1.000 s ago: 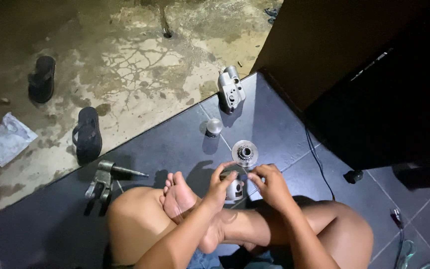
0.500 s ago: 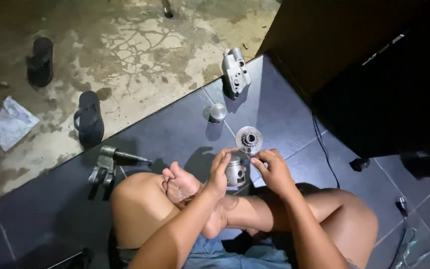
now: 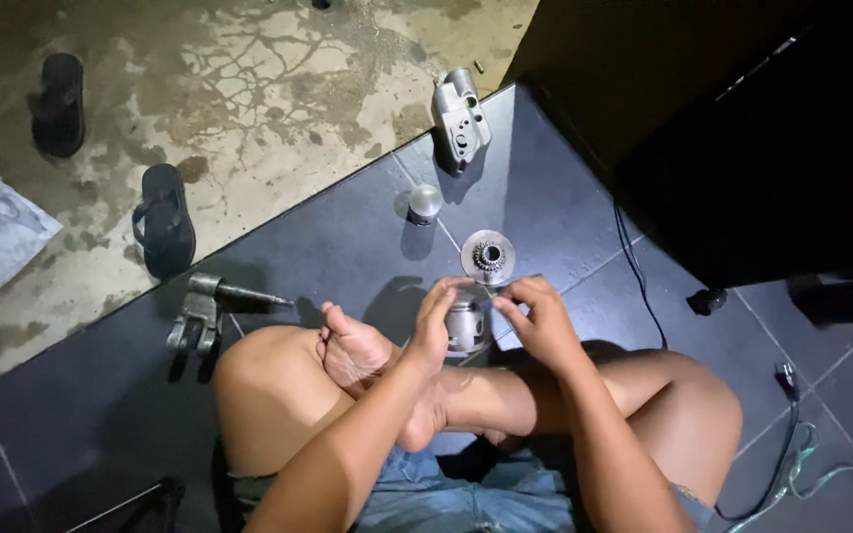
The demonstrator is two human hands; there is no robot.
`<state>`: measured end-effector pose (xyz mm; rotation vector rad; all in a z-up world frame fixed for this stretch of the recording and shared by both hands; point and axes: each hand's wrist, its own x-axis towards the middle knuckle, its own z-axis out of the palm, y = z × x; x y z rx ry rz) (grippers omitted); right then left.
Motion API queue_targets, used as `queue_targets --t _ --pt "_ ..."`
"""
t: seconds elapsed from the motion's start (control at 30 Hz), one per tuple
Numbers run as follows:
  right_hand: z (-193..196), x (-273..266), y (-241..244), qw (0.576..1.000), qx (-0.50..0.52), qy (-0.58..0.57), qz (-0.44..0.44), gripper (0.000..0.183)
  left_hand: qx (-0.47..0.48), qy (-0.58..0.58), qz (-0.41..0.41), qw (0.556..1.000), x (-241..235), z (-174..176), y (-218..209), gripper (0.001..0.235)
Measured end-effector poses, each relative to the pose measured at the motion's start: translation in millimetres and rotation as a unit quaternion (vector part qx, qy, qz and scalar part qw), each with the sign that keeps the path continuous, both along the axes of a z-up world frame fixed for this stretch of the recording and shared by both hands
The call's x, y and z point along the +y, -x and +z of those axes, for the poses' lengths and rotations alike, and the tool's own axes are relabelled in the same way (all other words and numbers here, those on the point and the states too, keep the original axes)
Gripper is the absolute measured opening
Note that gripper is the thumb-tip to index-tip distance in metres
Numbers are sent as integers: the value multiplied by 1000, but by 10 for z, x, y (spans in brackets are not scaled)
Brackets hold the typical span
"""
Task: The person sits on the floor and uses a small abrasive tool to clean the surface of a cylindrical metal part. They rotate the part in their hands to access different areas while scrubbing.
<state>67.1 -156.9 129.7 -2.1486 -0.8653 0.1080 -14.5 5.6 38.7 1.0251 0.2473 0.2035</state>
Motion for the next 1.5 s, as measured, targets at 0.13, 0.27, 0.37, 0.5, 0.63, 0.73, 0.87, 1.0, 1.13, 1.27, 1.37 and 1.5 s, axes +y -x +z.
queue_targets --t 0.13,0.27,0.37,0.5,0.63,0.73,0.87,1.0,1.13,1.27,1.37,1.5 --pt "133 30 47 999 9 43 -13 20 6 122 11 992 -21 -3 6 40" --pt "102 -28 -20 997 59 46 -5 17 -7 81 -3 997 23 86 30 41" --pt "17 -68 -42 998 54 41 -17 20 10 45 -16 999 53 133 51 43" --pt "303 71 100 998 58 19 19 19 -6 79 -35 996 44 138 54 41" --pt "48 -1 -40 998 35 54 -25 19 -20 121 -51 991 48 -58 49 39" --pt "101 36 19 997 56 27 -37 21 2 126 -42 991 11 -61 7 43" --pt "100 -12 -30 993 107 38 -42 20 -56 21 -3 998 43 17 40 48" --pt "119 -42 26 993 120 -5 -2 22 -27 112 -40 993 44 231 44 45" --pt "167 -62 6 979 197 33 -44 20 -13 71 -44 996 79 333 61 44" --pt "116 -93 -6 989 142 4 30 19 -26 68 -56 996 76 182 67 43" --pt "7 -161 -36 983 179 -10 33 20 -69 53 -61 994 60 198 83 45" --pt "118 -131 -107 976 202 72 -29 19 -40 133 -80 987 128 358 74 54"
